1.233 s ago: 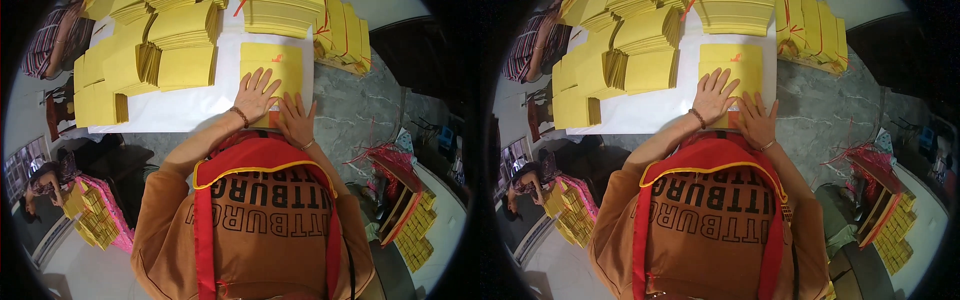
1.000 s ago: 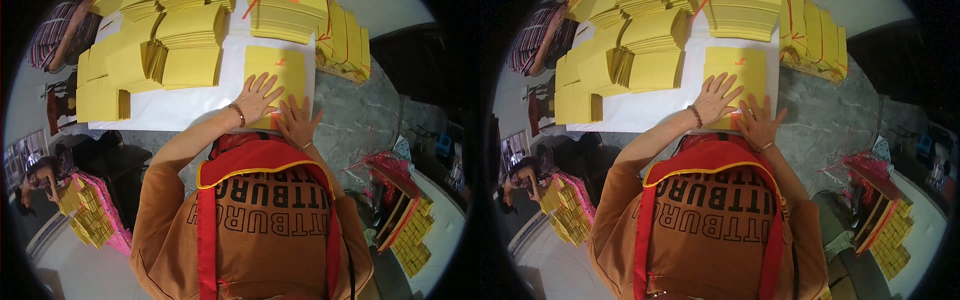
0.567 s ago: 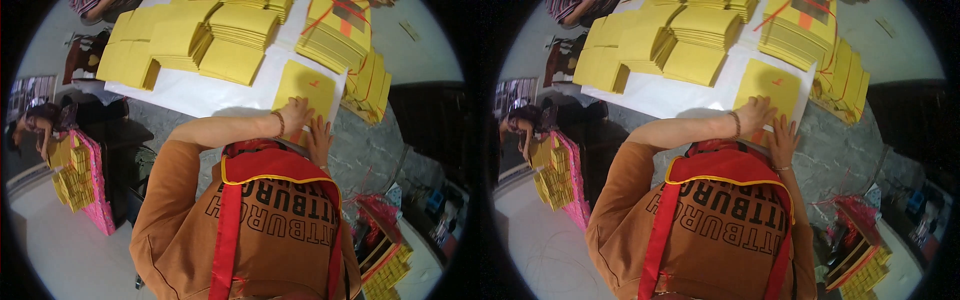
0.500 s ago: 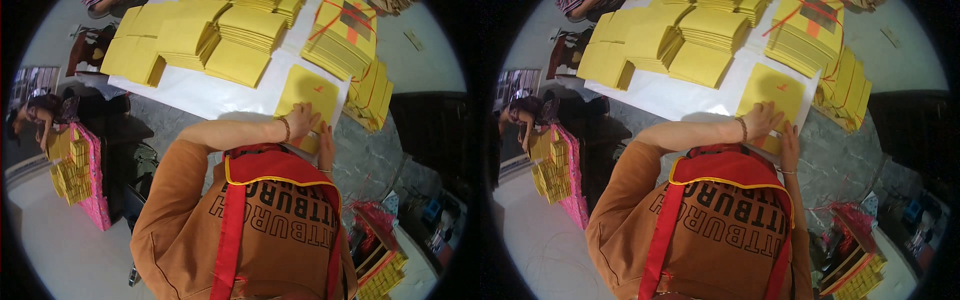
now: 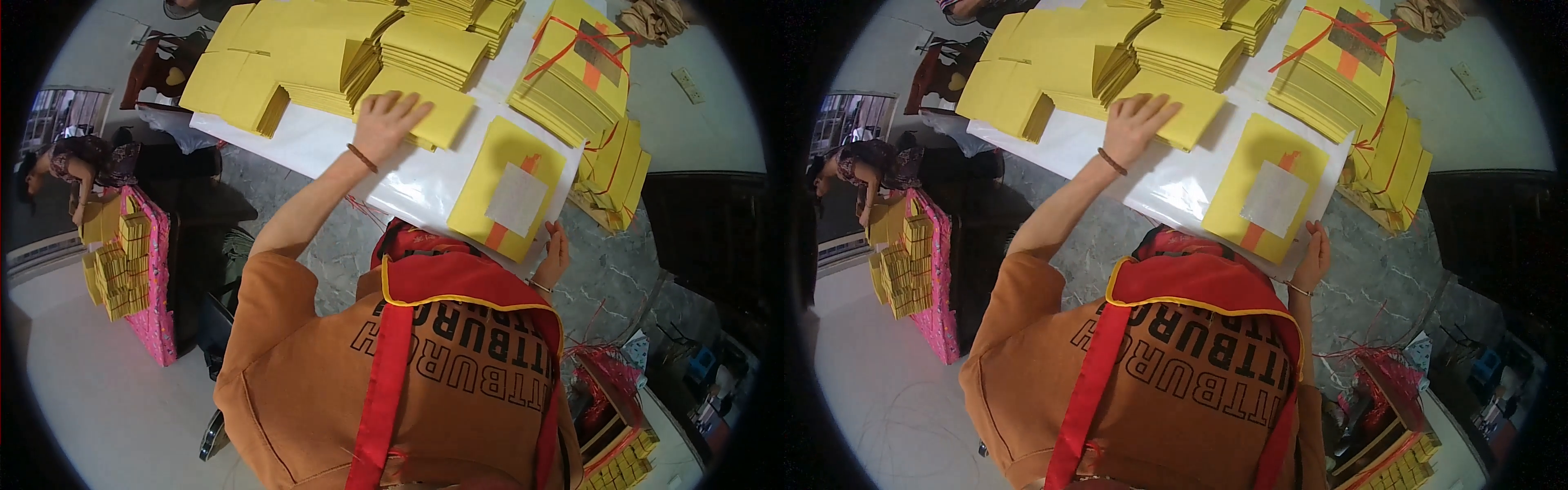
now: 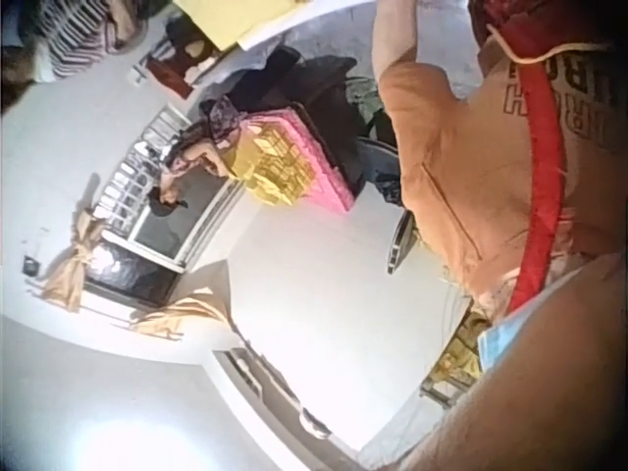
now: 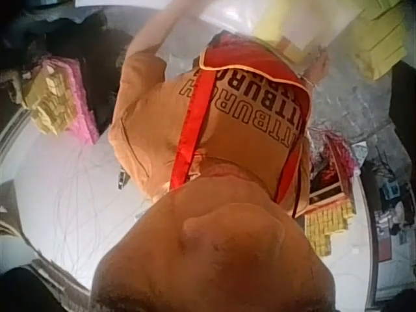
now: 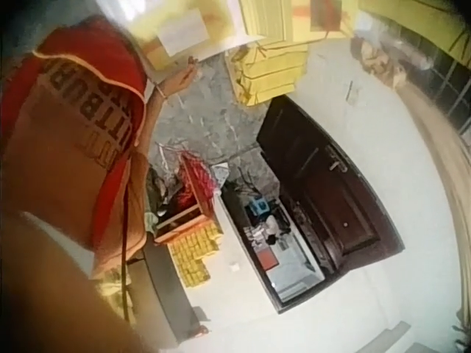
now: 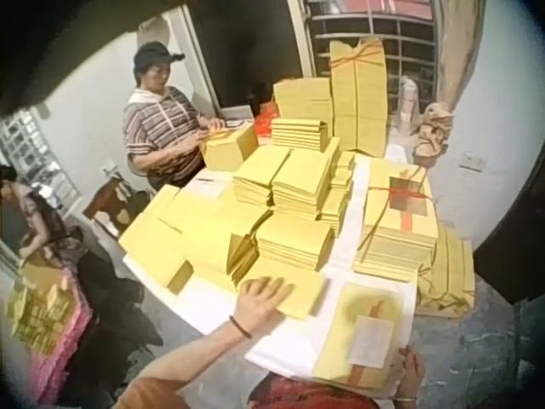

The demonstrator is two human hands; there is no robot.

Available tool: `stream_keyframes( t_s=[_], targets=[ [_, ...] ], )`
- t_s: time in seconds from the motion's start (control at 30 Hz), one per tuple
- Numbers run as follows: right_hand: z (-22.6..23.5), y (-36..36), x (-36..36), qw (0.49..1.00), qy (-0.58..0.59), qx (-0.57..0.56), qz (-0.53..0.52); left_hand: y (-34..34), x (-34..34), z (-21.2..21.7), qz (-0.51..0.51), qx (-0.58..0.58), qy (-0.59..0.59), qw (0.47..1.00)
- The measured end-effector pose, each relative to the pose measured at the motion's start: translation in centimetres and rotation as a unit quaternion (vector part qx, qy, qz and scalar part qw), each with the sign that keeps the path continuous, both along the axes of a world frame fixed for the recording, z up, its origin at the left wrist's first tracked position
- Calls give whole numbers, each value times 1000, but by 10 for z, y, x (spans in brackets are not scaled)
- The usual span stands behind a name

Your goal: Sorting and stacking yellow paper sheets on a table.

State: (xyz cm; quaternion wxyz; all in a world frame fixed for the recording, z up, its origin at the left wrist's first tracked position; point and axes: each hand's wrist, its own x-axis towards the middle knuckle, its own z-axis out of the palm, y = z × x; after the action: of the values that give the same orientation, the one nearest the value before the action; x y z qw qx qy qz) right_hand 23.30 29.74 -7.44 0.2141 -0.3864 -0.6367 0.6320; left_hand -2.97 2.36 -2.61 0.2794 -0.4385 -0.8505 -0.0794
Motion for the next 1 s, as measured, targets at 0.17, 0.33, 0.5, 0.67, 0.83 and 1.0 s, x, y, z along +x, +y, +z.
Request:
stream_keyframes(
  t_s=[0.17, 0.33, 0.5, 0.67, 0.83, 1.0],
  targets=[
    [-6, 1, 0, 1000, 23, 0, 20, -12, -19, -28, 15, -78, -85, 993],
    [-11, -1, 1, 1000, 18, 0, 25, -17, -13, -43, 27, -134, -188, 973],
    [-17, -1, -1, 997, 28, 67, 36, -19, -11, -50, 29, -137, -208, 968],
    [8, -8, -12, 825, -89, 502, 241, -21, -16, -34, 14, -143, -251, 957],
    [-9, -6, -8, 864, -67, 440, 235, -3, -8, -10, -22, -103, -159, 982],
    [-13, -3, -7, 876, -53, 419, 232, 60, 80, -25, -249, 51, -262, 931]
  ],
)
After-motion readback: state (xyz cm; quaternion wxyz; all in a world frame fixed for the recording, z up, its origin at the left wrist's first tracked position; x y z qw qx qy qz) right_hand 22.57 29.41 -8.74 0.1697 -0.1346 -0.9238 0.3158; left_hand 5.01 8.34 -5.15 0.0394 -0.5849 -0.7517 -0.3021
